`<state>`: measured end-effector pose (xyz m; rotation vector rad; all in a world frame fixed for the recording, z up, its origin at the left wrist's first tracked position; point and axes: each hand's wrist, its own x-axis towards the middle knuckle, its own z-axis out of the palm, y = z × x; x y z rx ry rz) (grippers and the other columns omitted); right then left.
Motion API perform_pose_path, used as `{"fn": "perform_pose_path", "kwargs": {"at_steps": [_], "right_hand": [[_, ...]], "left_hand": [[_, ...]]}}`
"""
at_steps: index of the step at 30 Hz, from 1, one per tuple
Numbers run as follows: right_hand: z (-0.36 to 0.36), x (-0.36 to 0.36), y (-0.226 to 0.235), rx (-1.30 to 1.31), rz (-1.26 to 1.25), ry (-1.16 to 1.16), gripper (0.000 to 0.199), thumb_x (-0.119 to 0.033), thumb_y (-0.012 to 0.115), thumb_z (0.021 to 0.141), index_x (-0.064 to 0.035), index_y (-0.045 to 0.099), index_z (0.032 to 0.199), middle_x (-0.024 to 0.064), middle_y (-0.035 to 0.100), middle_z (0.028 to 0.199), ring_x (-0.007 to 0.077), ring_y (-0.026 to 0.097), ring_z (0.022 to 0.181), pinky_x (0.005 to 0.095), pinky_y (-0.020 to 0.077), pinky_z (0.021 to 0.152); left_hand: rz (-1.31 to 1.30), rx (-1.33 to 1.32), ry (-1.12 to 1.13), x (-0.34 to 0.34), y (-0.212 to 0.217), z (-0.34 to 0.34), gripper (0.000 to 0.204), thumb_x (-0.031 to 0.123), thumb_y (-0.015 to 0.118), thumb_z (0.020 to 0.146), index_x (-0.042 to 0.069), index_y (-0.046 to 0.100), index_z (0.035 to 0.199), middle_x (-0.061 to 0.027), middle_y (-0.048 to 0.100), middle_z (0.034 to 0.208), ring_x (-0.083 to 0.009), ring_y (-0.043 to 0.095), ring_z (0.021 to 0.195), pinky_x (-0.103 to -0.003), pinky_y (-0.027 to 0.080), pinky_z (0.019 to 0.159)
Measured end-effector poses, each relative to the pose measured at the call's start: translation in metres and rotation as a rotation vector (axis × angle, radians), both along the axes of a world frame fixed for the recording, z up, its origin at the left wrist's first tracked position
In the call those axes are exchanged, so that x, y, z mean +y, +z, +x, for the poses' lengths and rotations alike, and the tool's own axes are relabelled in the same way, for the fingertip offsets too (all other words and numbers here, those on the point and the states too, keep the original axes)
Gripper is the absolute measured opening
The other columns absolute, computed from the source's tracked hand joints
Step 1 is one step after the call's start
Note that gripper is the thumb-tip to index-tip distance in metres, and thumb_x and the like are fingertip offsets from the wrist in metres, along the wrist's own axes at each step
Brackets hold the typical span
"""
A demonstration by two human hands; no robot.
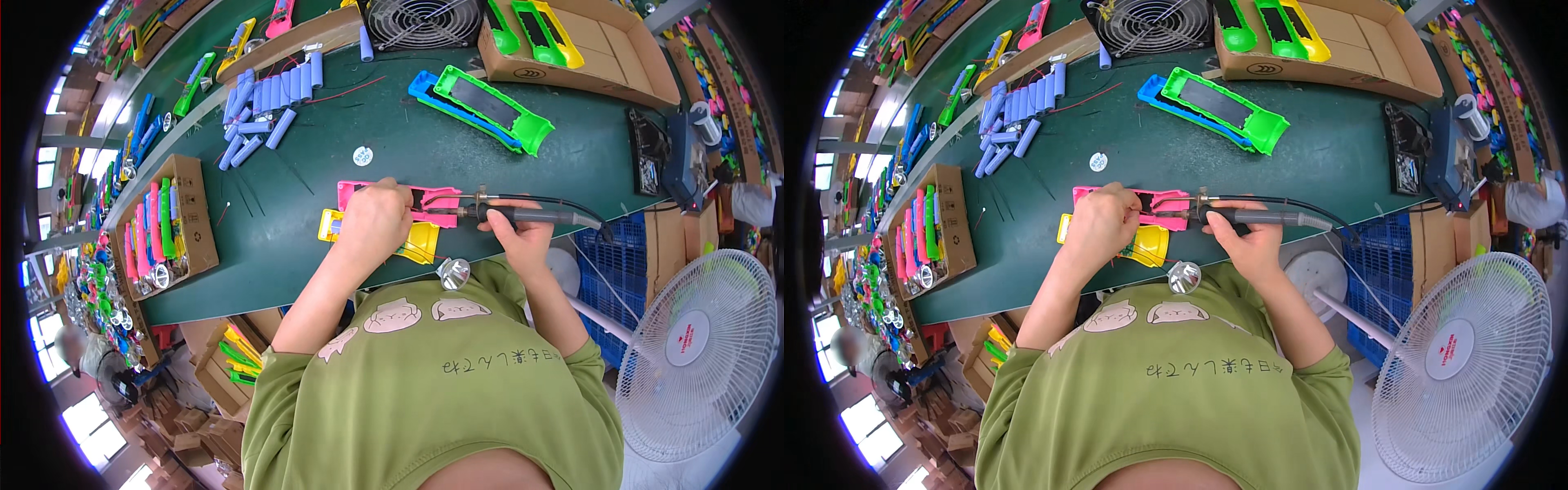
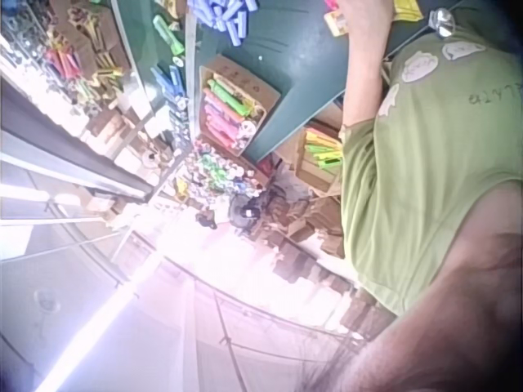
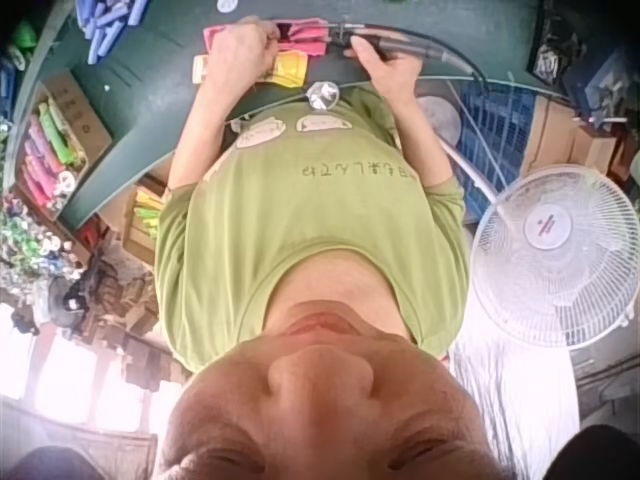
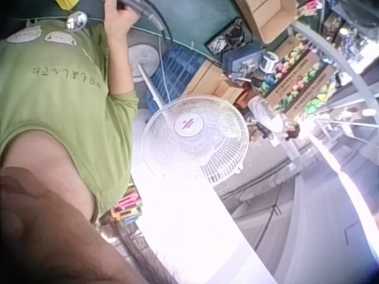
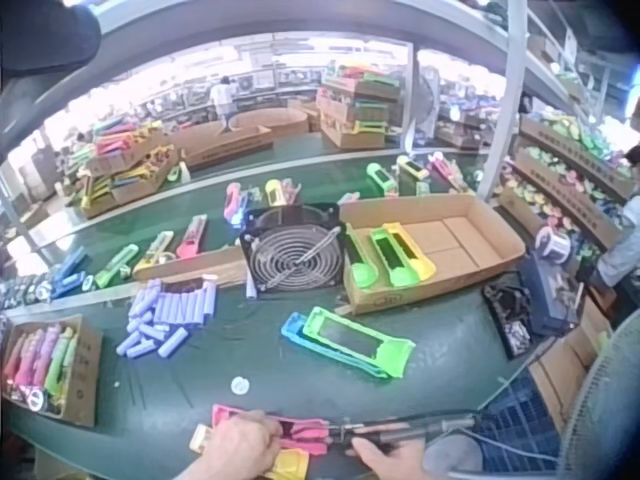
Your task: The person solders internal wires to circuit boards within portable flashlight housings using a soldering iron and solder wire, with pliers to manipulate the wires and a cooling fan to dissipate heat.
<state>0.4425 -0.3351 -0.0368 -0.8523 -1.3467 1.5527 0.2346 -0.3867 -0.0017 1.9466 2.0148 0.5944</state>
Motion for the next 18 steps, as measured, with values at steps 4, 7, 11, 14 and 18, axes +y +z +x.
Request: {"fn": "perform_pose_path", "kwargs": {"at_steps": [4,7,11,14,18], "right_hand": [[0.004,-0.012,0.016,0.051,0.095,-0.037,0.020,0.000,0.062,0.080,0.0063,0.055,0.097,0.0132,0.062,0.088,0.0175,0.064,0.069,0.0254,0.0524,0.060],[0.007,-0.024,0.022,-0.202,0.276,0.070,0.032,-0.004,0.064,0.078,0.0042,0.051,0.106,0.0167,0.062,0.094,0.0239,0.066,0.080,0.0302,0.0520,0.070],[-0.023,-0.025,0.033,-0.517,0.567,0.197,0.058,-0.010,0.071,0.069,0.0008,0.042,0.119,0.0136,0.060,0.095,0.0277,0.058,0.098,0.0470,0.0297,0.099],[-0.030,-0.026,0.028,-0.534,0.538,0.283,0.071,-0.013,0.073,0.066,-0.0008,0.035,0.124,0.0118,0.059,0.093,0.0278,0.056,0.097,0.0519,0.0134,0.106],[-0.033,-0.022,0.024,-0.529,0.584,0.334,0.073,-0.013,0.072,0.067,-0.0021,0.031,0.126,0.0090,0.059,0.086,0.0258,0.059,0.088,0.0525,0.0100,0.107]], "left_hand": [[-0.027,0.010,0.010,-0.002,0.001,0.001,0.004,0.004,0.060,0.067,0.002,0.063,0.070,-0.0130,0.057,0.069,-0.0301,0.058,0.065,-0.038,0.047,0.060],[-0.017,0.018,-0.004,-0.002,-0.001,0.001,0.005,0.003,0.060,0.066,0.002,0.064,0.071,-0.0130,0.057,0.070,-0.0302,0.058,0.065,-0.038,0.047,0.060],[-0.005,0.020,-0.011,0.000,-0.001,0.002,0.006,0.003,0.060,0.066,0.002,0.063,0.071,-0.0135,0.057,0.070,-0.0308,0.058,0.065,-0.038,0.047,0.061],[0.008,0.019,-0.010,-0.001,-0.001,0.001,0.008,0.003,0.060,0.067,0.002,0.064,0.074,-0.0138,0.057,0.071,-0.0311,0.058,0.067,-0.038,0.047,0.061],[0.020,0.014,-0.066,-0.009,0.007,-0.005,0.014,0.001,0.061,0.069,0.002,0.064,0.082,-0.0125,0.057,0.078,-0.0295,0.058,0.074,-0.037,0.047,0.065]]}}
